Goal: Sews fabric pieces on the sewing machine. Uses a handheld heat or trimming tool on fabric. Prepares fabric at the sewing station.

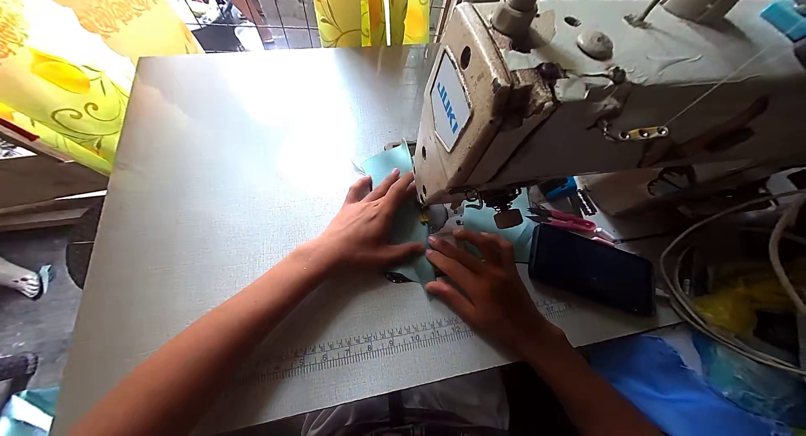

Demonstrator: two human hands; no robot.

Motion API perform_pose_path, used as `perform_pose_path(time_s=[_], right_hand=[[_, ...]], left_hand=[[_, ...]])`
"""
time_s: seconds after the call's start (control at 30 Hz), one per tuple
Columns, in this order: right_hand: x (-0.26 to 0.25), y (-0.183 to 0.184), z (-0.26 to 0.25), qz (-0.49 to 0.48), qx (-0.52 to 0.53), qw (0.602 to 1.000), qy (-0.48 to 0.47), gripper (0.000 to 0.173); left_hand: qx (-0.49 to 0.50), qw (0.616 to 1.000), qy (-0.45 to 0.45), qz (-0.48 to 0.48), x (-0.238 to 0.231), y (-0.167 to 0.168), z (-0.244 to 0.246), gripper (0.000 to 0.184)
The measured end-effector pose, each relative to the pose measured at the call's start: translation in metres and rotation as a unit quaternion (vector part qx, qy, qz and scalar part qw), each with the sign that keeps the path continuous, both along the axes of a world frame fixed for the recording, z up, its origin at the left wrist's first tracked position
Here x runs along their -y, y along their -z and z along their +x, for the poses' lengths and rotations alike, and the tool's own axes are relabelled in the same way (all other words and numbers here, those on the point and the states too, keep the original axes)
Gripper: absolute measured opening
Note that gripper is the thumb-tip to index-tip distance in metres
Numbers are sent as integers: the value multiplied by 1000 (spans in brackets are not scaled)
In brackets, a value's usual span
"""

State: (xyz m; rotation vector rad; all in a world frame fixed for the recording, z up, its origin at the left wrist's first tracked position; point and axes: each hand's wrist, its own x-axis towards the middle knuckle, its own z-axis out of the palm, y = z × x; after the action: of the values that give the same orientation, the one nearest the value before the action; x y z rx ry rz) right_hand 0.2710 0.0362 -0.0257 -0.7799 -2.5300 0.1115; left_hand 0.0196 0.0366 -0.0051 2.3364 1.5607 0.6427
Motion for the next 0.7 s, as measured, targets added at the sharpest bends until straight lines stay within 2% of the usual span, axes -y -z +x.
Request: perform_pose_path(time_s=[0.1, 0.23, 0.33, 0.5, 0.7], right_hand=[[10, 0, 11, -10, -12, 1000, -10, 41], [23, -1, 19, 2, 4, 1000, -18, 27], [25, -1, 20, 8, 17, 1000, -8, 30], [22, -4, 18, 17, 22, 1000, -3, 31], [20, -4, 15, 7, 24, 1000, 8, 32]], left_hand=[[-42, 999, -1, -30, 0, -2, -2, 102], [-74, 995, 1, -71, -2, -6, -4, 97], [-88, 994, -2, -68, -2, -7, -4, 99], [-102, 993, -2, -53, -3, -5, -4, 117], [-117, 991, -7, -72, -5, -8, -4, 116]])
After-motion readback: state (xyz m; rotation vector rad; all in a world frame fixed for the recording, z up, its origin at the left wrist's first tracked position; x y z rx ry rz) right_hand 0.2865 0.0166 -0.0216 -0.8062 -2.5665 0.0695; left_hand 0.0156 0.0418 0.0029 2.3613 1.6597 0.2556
